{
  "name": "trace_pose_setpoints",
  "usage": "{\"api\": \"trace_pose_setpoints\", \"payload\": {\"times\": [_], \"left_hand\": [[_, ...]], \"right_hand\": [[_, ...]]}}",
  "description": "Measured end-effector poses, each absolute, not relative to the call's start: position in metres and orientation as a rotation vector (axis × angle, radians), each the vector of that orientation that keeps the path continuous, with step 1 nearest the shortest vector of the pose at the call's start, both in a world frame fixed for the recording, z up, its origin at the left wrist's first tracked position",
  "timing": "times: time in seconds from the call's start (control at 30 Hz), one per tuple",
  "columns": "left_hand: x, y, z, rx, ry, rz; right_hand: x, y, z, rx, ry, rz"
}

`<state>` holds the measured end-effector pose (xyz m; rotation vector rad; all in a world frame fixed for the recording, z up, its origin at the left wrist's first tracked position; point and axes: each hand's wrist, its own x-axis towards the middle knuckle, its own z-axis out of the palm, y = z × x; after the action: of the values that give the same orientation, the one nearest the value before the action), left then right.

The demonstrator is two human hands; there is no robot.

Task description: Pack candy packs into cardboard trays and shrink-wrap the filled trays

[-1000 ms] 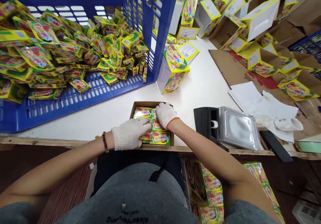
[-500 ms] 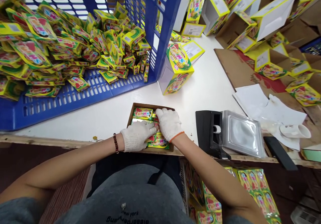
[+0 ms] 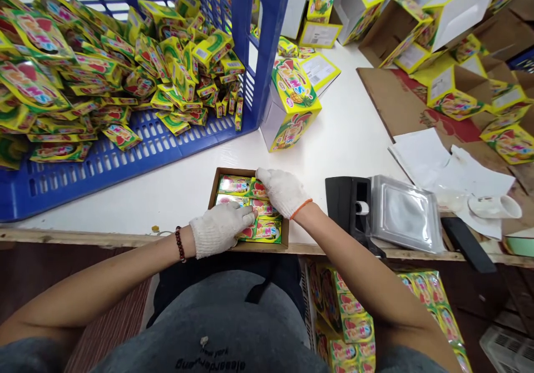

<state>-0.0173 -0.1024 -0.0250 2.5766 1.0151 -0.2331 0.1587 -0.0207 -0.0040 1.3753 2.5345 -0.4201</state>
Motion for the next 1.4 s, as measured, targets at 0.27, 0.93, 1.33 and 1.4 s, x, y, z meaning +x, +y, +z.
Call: {"api": "trace_pose_setpoints", "payload": {"times": [0.27, 0.93, 1.33, 1.4], "left_hand": [[-0.017, -0.102, -0.026, 2.567, 1.012, -0.241], [-0.027, -0.104, -0.018, 2.559, 1.063, -0.036], [-0.042, -0.126, -0.01, 2.402, 1.177, 0.285], [-0.05, -0.125, -0.012, 2.382, 1.166, 0.38]], "right_hand": [[0.146, -0.02, -0.004, 1.326, 2.39, -0.295], [0.137, -0.065, -0.019, 1.299, 2.242, -0.282], [0.162, -0.066, -0.013, 1.523, 2.618, -1.164], [0.16, -0.073, -0.018, 1.455, 2.58, -1.243]]}}
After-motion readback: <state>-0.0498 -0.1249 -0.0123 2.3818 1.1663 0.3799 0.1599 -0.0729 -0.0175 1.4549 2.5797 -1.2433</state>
